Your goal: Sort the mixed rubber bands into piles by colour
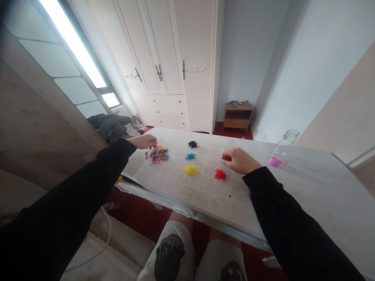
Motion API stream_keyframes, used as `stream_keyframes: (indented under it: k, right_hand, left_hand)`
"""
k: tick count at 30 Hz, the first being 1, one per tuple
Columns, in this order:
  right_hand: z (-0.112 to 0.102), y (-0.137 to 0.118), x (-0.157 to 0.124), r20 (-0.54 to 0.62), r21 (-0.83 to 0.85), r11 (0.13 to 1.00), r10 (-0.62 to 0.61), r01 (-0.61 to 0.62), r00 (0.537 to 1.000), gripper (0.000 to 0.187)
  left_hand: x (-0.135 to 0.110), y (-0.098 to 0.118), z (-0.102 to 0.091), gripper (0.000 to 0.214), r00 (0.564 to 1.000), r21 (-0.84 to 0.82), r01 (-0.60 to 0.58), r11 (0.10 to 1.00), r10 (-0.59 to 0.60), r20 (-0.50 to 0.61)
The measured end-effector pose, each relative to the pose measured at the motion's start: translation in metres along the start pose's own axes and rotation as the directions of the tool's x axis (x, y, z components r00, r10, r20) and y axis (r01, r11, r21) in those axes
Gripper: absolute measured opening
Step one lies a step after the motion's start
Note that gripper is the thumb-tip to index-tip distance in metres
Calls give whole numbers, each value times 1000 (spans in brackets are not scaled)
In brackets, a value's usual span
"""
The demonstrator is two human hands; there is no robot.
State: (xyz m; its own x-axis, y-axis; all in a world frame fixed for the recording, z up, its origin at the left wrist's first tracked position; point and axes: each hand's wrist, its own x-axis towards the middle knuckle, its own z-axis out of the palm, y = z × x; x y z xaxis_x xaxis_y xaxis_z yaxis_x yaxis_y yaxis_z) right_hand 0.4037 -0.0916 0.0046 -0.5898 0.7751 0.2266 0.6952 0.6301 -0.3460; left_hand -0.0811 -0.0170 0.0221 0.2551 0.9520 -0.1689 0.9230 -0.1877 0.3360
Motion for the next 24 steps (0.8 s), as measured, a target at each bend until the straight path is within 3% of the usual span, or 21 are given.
stream_keyframes:
  k: [16,24]
  right_hand:
    - [0,-2,0,21,25,1000,5,-6,1000,22]
    - [1,-1,0,-3,10,1000,6,-6,1000,21]
  left_hand:
    - [-14,2,-14,14,1000,-38,17,999,-18,-19]
    - [-16,27,-11,20,980,-155,-153,976,129,-154]
